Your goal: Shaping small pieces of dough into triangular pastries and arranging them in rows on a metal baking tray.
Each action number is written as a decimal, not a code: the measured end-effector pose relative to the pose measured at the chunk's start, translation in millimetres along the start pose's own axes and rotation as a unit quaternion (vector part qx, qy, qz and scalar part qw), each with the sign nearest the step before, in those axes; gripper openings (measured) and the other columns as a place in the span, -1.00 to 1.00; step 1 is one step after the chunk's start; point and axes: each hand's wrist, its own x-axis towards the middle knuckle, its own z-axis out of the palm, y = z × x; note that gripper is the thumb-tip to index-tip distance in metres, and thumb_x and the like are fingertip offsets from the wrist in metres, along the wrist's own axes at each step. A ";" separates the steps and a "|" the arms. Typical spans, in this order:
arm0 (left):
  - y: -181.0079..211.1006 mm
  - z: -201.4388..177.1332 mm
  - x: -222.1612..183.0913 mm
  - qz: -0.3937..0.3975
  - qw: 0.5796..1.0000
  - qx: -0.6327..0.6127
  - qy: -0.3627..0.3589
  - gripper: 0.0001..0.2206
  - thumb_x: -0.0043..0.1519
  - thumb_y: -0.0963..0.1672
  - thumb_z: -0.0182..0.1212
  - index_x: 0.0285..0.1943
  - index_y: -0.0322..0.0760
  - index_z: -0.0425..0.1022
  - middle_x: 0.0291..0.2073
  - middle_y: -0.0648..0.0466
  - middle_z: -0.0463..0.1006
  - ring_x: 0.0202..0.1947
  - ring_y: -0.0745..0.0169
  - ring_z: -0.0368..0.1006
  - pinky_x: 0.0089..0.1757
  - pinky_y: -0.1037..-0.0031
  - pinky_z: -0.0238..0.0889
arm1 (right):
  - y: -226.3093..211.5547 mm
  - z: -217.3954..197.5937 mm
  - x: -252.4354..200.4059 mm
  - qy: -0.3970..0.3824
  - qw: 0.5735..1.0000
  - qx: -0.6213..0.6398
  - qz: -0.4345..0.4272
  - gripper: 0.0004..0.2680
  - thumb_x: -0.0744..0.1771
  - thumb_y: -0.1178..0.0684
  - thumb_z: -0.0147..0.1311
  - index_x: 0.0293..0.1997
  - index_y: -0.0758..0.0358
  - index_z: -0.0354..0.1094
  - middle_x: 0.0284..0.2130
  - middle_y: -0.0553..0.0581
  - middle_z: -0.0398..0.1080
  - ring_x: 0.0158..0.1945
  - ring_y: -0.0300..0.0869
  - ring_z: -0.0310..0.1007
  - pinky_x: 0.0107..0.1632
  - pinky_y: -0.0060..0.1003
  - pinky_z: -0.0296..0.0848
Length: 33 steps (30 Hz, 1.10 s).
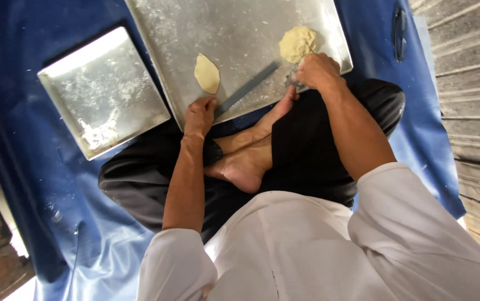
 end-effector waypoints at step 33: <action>6.0 14.4 20.1 -0.165 0.960 -0.223 0.036 -0.66 0.20 -0.08 0.46 0.13 -0.23 0.62 0.00 -0.06 0.66 0.05 -0.04 0.56 -0.05 0.25 0.52 | -177.6 76.6 47.2 0.128 0.963 0.167 -0.169 -0.86 0.27 0.12 0.15 -0.17 0.17 0.59 -0.44 0.32 0.54 -0.37 0.20 0.60 -0.43 0.03 0.64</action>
